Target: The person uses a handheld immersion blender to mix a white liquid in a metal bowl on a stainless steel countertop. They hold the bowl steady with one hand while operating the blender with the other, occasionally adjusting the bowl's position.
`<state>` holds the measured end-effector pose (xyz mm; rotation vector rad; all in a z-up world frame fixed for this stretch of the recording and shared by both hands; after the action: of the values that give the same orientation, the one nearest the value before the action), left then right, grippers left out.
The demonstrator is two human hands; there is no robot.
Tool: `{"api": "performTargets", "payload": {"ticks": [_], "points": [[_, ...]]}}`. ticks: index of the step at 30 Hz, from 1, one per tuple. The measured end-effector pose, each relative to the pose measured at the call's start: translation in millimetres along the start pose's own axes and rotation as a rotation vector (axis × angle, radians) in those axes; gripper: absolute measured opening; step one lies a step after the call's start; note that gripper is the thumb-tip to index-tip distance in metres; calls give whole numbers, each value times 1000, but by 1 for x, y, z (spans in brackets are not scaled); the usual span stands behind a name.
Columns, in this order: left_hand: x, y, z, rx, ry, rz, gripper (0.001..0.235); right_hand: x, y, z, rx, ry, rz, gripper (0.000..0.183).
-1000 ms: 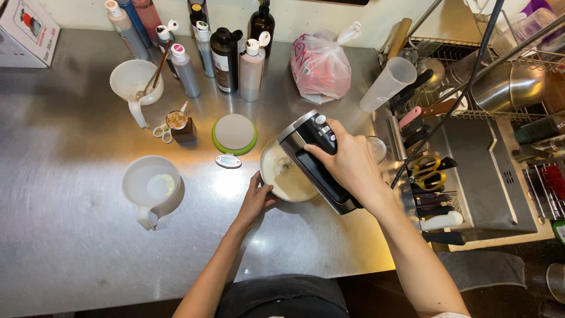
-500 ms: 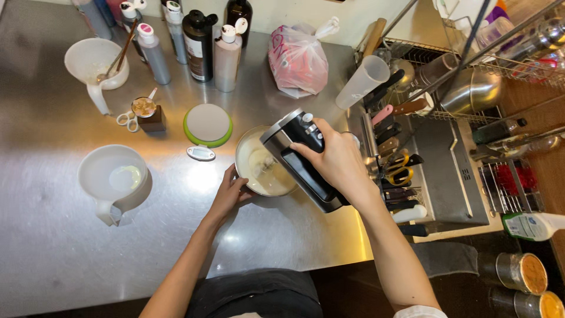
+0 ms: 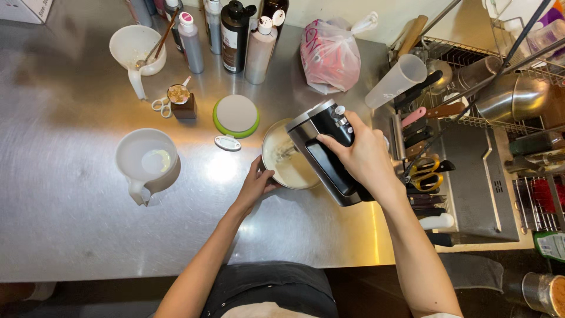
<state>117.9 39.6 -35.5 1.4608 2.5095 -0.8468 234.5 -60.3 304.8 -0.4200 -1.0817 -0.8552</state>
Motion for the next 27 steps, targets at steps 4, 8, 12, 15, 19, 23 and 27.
{"api": "performTargets", "payload": {"ticks": [4, 8, 12, 15, 19, 23, 27], "points": [[3, 3, 1, 0, -10, -3, 74, 1, 3, -5, -66, -52, 3, 56], [1, 4, 5, -9, 5, -11, 75, 4, -1, -9, -79, -5, 4, 55], [1, 4, 2, -11, -21, -6, 75, 1, 1, -10, -96, -65, 42, 58], [0, 1, 4, -18, -9, -19, 74, 3, 1, -13, -115, -74, -33, 55], [-6, -2, 5, -45, -85, -14, 77, 1, -2, -4, -20, 5, -27, 57], [-4, -7, 8, -53, -112, -44, 77, 2, -2, -9, -88, -64, 23, 58], [4, 3, 8, -20, 34, -43, 73, 5, 4, -13, -97, -19, -39, 55]]}}
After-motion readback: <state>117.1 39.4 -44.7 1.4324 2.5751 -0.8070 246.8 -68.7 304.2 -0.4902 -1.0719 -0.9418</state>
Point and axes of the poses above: each hand's wrist, its own y-axis towards the middle knuckle, its own x-axis out of the back of the hand, z = x × y, the point moved 9 cm from there along y, towards the middle knuckle, and after that the axes turned 4 degrees about -x, right-handed, at the moved point
